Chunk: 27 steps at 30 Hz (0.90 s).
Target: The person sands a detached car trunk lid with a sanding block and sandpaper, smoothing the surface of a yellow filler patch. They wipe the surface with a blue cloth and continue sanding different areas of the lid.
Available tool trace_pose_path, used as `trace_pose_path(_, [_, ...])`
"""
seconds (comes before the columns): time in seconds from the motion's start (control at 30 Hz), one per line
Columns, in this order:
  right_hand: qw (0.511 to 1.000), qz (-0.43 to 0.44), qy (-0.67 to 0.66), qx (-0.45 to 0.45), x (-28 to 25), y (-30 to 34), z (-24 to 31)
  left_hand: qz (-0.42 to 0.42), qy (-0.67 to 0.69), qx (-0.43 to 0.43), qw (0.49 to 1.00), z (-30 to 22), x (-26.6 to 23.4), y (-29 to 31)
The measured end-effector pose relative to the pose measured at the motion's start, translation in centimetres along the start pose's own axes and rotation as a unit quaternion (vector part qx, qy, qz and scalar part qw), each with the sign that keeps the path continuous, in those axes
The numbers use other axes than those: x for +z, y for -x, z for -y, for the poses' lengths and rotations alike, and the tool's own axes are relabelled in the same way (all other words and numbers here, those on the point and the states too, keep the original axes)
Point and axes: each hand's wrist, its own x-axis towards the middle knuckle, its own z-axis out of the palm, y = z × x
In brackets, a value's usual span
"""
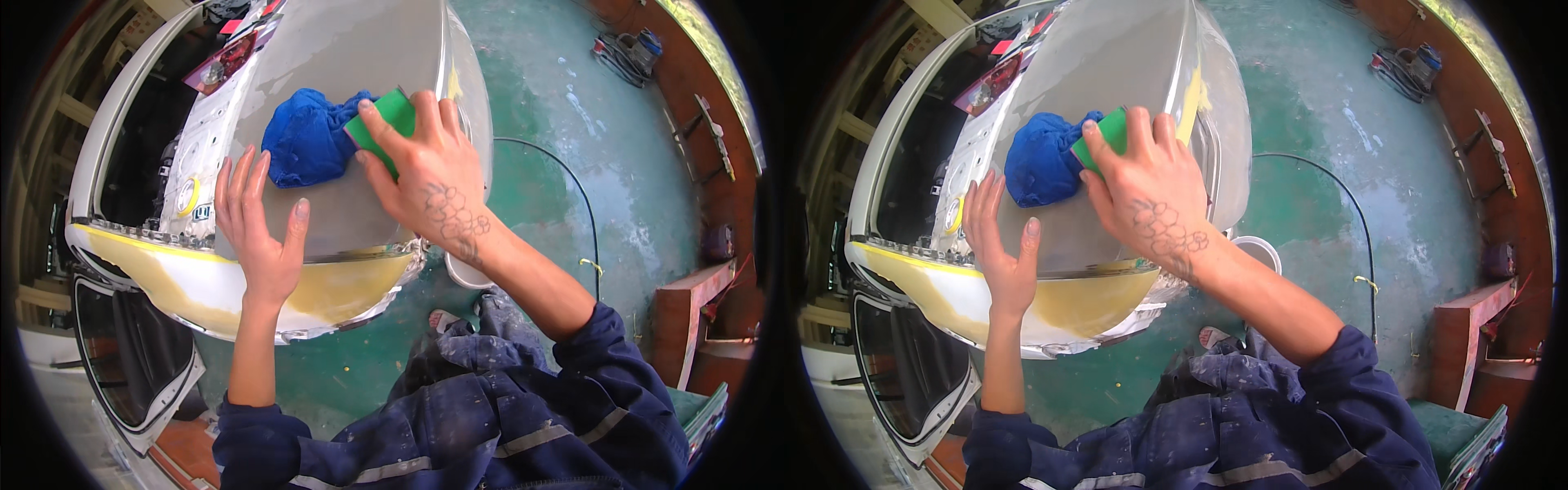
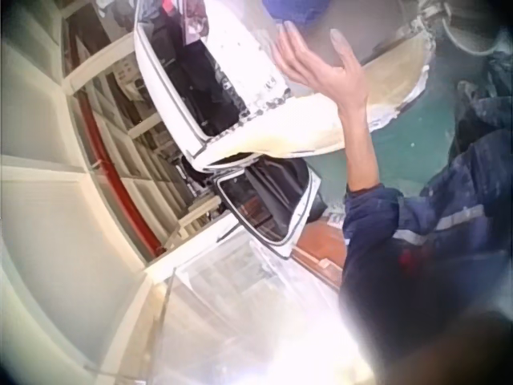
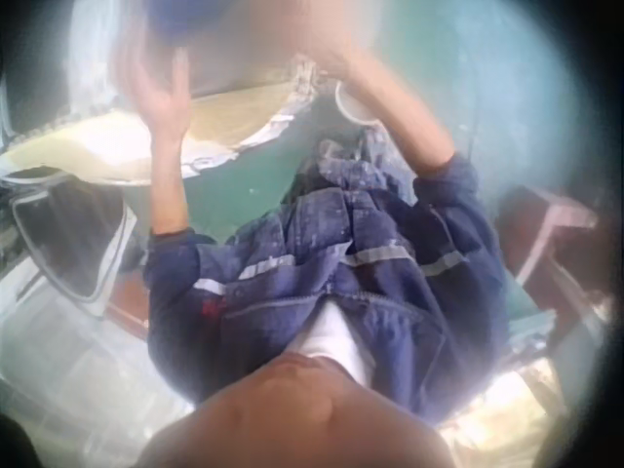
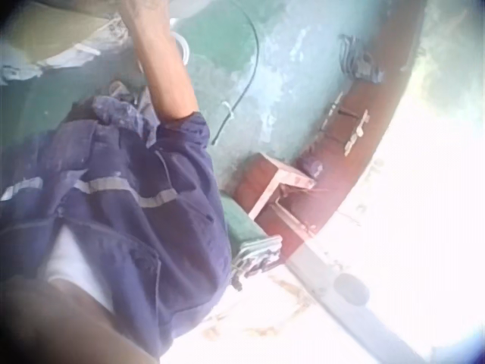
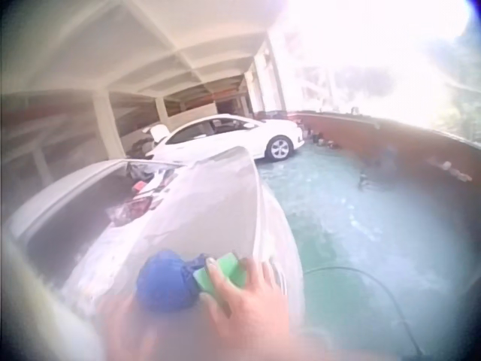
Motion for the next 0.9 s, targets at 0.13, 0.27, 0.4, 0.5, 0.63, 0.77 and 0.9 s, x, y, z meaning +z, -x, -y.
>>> trace_pose_path(0.13, [0.936,-0.173,-0.221,0.211,-1.3,2.6,-1.2,-0.019,0.203,-0.034,0.978,-3.0,-1.9,5.4])
trace_pose_path(0.27, [0.845,0.021,-0.41,0.343,-4.5,10.7,2.3,0.04,0.227,0.135,0.964,-9.6,0.9,5.7])
trace_pose_path(0.4, [0.698,0.131,-0.536,0.456,-4.9,13.2,2.1,0.055,0.242,0.253,0.935,-11.3,3.1,6.9])
trace_pose_path(0.5, [0.713,0.131,-0.518,0.455,-7.0,14.6,0.6,0.09,0.457,0.091,0.88,-12.7,5.7,6.4])
trace_pose_path(0.63, [0.883,0.034,-0.35,0.31,-7.6,16.9,-1.3,0.082,0.75,-0.152,0.638,-17.9,7.4,6.4])
trace_pose_path(0.77, [0.946,0.002,-0.28,0.162,-7.7,16.5,-0.8,0.105,0.846,-0.194,0.485,-20.6,7.4,6.7])
trace_pose_path(0.9, [0.955,0.04,-0.275,0.099,-7.6,14.8,-2.6,0.027,0.847,-0.266,0.46,-23.0,10.5,6.3])
